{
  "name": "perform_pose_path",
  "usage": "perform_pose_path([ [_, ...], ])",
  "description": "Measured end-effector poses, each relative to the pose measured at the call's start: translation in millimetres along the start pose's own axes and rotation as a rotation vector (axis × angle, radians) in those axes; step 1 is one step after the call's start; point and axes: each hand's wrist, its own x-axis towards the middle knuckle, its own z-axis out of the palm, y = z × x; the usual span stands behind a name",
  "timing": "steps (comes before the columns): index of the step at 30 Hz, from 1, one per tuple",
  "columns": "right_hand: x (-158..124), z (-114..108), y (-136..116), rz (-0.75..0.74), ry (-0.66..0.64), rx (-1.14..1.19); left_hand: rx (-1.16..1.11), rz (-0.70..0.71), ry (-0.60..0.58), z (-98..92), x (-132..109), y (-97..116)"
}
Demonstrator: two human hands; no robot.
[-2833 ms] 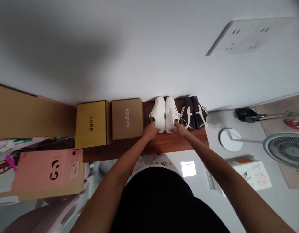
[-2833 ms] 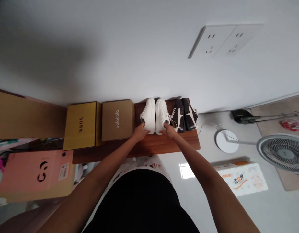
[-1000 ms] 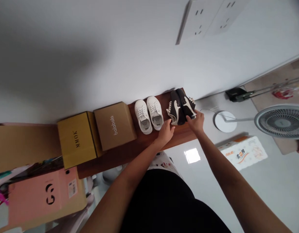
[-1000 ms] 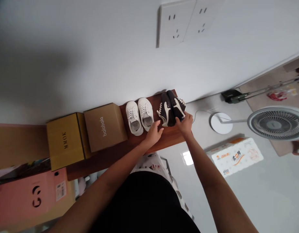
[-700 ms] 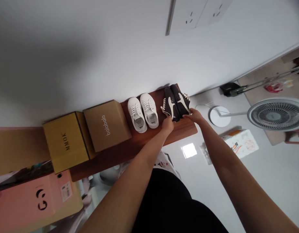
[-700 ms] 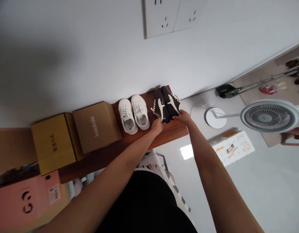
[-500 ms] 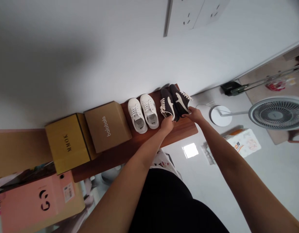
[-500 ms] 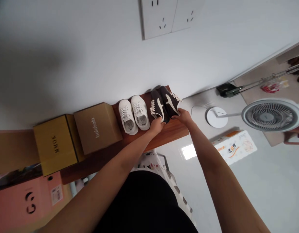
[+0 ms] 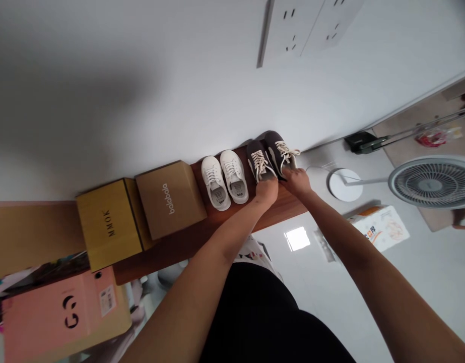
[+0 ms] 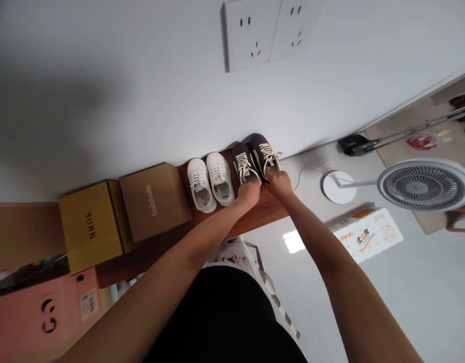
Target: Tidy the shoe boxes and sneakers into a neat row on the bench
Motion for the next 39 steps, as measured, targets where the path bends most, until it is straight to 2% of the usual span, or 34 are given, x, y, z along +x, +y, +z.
perform_pose_path([
  [9,-1.4,19.7,-2.8,-0.031,-0.05,-0.002,-0.026,-0.049,0.0,7.9,4.8,1.8],
  [22,1.5,36.5,-5.3,-0.038,-0.053,0.009,-0.021,-0.029,-0.013,14.1,13.2,-0.5],
  [27,-2.4,27.7,-8.2,0.003,-0.044,0.004,-0.037,0.002,0.03,7.1,7.3,-2.5],
  [33,-10.3,2.7,-17.4,0.006,0.001,0.005,-0.024,0.068,0.092,-7.7,-10.1,-7.4],
  [39,-16.3,-17.0,-53.9,-0.011,0.056,0.046,-0.097,0.109,0.14,-16.6,-48.7,-29.9],
])
